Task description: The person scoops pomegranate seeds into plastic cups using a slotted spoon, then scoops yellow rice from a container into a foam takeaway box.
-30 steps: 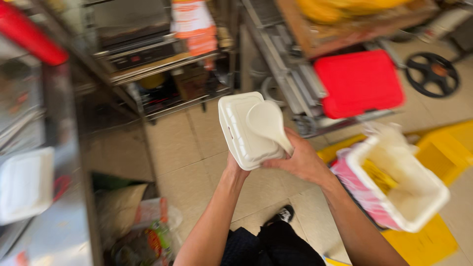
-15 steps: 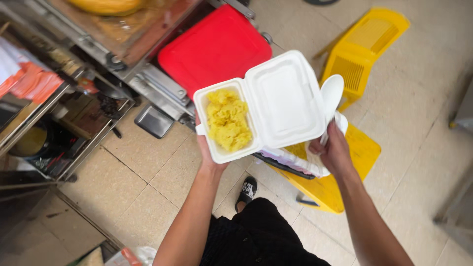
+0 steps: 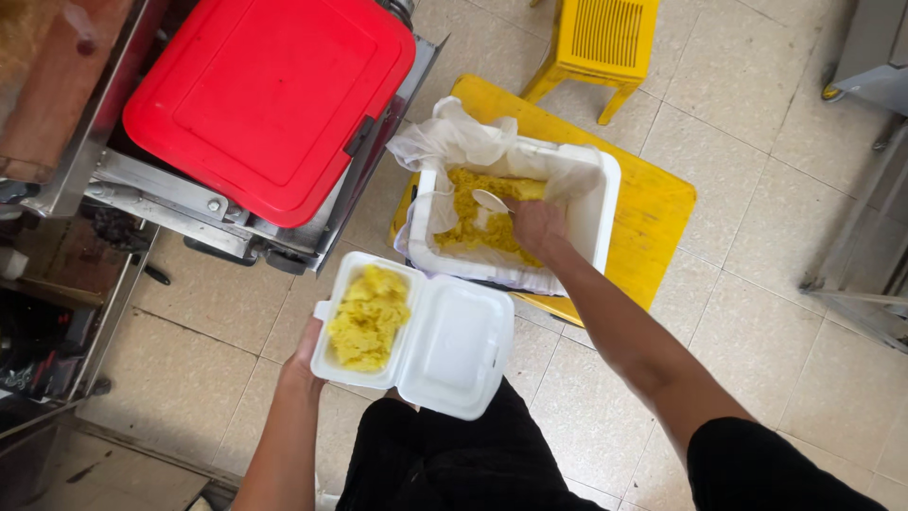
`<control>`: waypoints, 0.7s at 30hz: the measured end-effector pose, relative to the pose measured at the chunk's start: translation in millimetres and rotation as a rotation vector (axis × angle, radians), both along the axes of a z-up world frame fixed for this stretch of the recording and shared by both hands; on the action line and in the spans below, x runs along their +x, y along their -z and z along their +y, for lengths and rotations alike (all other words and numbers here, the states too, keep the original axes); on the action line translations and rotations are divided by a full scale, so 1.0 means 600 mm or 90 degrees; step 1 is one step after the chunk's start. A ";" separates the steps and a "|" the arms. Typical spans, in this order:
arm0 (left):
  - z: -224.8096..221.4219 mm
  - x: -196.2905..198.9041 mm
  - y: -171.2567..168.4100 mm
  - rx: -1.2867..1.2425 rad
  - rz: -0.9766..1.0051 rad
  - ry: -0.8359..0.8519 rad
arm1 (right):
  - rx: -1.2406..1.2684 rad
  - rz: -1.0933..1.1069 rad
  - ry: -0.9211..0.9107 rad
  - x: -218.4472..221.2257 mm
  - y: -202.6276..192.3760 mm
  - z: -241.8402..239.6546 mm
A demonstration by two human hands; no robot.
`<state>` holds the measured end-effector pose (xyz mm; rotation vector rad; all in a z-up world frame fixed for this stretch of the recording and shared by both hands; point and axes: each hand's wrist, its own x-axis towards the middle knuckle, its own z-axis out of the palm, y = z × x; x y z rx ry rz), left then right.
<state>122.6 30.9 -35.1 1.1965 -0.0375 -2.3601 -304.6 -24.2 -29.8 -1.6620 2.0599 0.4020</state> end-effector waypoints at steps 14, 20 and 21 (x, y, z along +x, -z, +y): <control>0.010 -0.132 0.018 0.027 0.031 -0.016 | 0.096 0.080 -0.366 -0.061 0.036 -0.132; 0.015 -0.134 0.029 -0.013 -0.005 -0.023 | 0.112 0.109 -0.451 -0.049 0.099 -0.133; 0.021 -0.134 0.031 -0.010 -0.005 -0.024 | 0.114 0.103 -0.450 -0.053 0.109 -0.128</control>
